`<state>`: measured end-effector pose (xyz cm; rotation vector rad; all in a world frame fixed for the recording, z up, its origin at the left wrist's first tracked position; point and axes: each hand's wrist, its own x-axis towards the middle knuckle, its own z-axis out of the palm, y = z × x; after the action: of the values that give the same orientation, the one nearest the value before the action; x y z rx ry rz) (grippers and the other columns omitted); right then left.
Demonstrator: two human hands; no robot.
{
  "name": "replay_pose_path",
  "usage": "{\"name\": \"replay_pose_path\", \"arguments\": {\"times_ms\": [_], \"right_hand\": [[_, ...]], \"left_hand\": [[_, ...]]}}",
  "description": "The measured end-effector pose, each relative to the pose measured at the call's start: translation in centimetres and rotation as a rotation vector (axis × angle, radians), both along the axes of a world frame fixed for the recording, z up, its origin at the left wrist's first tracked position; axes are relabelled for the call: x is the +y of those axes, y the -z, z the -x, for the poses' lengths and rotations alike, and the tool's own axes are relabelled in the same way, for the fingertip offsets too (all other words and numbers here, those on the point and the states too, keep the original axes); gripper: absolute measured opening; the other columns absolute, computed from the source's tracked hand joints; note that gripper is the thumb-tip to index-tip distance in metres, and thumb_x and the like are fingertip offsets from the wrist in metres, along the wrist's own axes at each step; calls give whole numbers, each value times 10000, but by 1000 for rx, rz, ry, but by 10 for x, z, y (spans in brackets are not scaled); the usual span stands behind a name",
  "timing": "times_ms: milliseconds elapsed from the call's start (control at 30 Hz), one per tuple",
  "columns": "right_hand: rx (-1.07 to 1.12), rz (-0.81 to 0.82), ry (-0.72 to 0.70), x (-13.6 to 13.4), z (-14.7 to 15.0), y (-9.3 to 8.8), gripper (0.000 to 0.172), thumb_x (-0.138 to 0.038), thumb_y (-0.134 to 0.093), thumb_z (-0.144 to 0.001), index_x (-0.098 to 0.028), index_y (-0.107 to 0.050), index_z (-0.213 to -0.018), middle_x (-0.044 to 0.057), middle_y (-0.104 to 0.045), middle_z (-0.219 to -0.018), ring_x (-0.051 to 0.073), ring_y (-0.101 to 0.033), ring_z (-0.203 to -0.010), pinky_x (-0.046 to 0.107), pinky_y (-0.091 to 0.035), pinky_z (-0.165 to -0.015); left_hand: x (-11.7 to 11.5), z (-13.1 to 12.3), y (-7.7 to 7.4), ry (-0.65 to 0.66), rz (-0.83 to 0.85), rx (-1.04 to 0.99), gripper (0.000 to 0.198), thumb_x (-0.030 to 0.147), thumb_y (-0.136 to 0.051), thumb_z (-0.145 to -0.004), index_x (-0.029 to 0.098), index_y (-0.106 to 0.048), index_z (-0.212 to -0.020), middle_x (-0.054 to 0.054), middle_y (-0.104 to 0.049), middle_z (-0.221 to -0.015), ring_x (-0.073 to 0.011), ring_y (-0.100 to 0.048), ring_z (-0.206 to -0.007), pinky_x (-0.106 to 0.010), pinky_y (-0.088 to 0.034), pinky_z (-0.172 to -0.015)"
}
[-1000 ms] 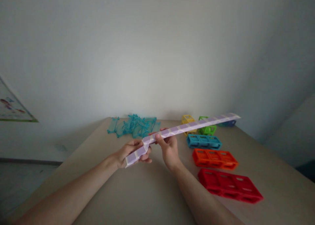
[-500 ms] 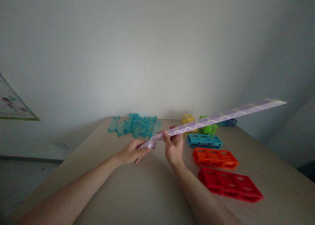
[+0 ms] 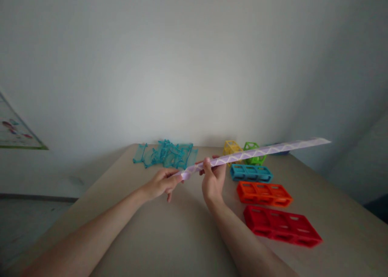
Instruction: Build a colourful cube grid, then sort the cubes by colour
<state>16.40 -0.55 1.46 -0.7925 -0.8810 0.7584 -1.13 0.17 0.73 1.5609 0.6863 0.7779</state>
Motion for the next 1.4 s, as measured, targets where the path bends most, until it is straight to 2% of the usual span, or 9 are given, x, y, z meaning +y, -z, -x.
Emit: {"name": "replay_pose_path", "arguments": {"times_ms": [133, 267, 400, 533, 667, 800, 967, 1200, 1400], "right_hand": [[-47, -3, 59, -2, 0, -2, 411, -518, -673, -785, -227, -409, -906, -51, -593, -618, 106, -497, -438, 246, -397, -437], [-65, 19, 70, -1, -2, -1, 439, -549, -679, -769, -227, -412, -903, -62, -571, -604, 95, -474, -406, 238, -397, -405], [-42, 28, -33, 2, -3, 1, 464, -555, -680, -767, -217, -409, -935, -47, -599, -641, 111, -524, -459, 242, -434, -422], [-81, 63, 9, 1, 0, 4, 458, -510, -717, -748, -207, -429, -934, -42, -611, -640, 116, -528, -454, 238, -440, -393], [-142, 55, -29, -3, 5, 4, 448, -507, -712, -748, -195, -450, -936, -8, -653, -681, 119, -534, -467, 232, -425, -387], [-118, 57, -125, -3, 3, 1, 451, -521, -699, -749, -197, -445, -933, 12, -673, -689, 119, -516, -479, 228, -396, -396], [-87, 77, -180, 0, 0, 2, 426, -507, -701, -748, -209, -445, -914, 4, -669, -668, 116, -503, -480, 215, -363, -394], [-8, 127, -169, 3, 0, 3, 400, -482, -720, -733, -205, -459, -853, 12, -666, -637, 112, -471, -438, 237, -368, -409], [21, 110, -272, 3, 0, 3, 384, -476, -715, -743, -195, -474, -846, 32, -676, -660, 129, -535, -492, 236, -384, -436]], "left_hand": [[0, -1, 3, -184, -300, 195, 444, 571, -541, -844, 132, -612, -838, 63, -392, -570, -71, -413, -434, -188, -341, -405], [-1, 2, 2, -289, -664, 386, 408, 525, -507, -888, 141, -638, -848, 34, -469, -619, -100, -447, -572, -216, -299, -533], [-3, 2, 2, -305, -774, 469, 362, 493, -519, -894, 156, -652, -895, -12, -591, -723, -135, -528, -656, -233, -347, -614], [-8, -3, 1, -319, -767, 426, 345, 440, -526, -898, 159, -633, -1068, -89, -670, -957, -201, -605, -858, -268, -418, -758], [-11, -7, 1, -296, -700, 445, 428, 402, -530, -894, 169, -551, -1253, -75, -688, -920, -194, -612, -771, -271, -417, -704], [-10, -7, 1, -268, -639, 408, 351, 407, -448, -927, 146, -625, -1079, -15, -604, -734, -141, -520, -635, -241, -345, -597], [-5, -8, 4, -200, -477, 297, 423, 491, -402, -926, 134, -623, -876, 39, -432, -620, -104, -393, -568, -221, -270, -532], [-3, -6, -2, -210, -591, 400, 429, 484, -388, -930, 139, -642, -907, 16, -511, -659, -115, -429, -591, -233, -261, -552], [-1, -6, 10, -133, -339, 251, 464, 494, -361, -935, 125, -626, -842, 43, -414, -571, -96, -375, -494, -214, -281, -492]]}}
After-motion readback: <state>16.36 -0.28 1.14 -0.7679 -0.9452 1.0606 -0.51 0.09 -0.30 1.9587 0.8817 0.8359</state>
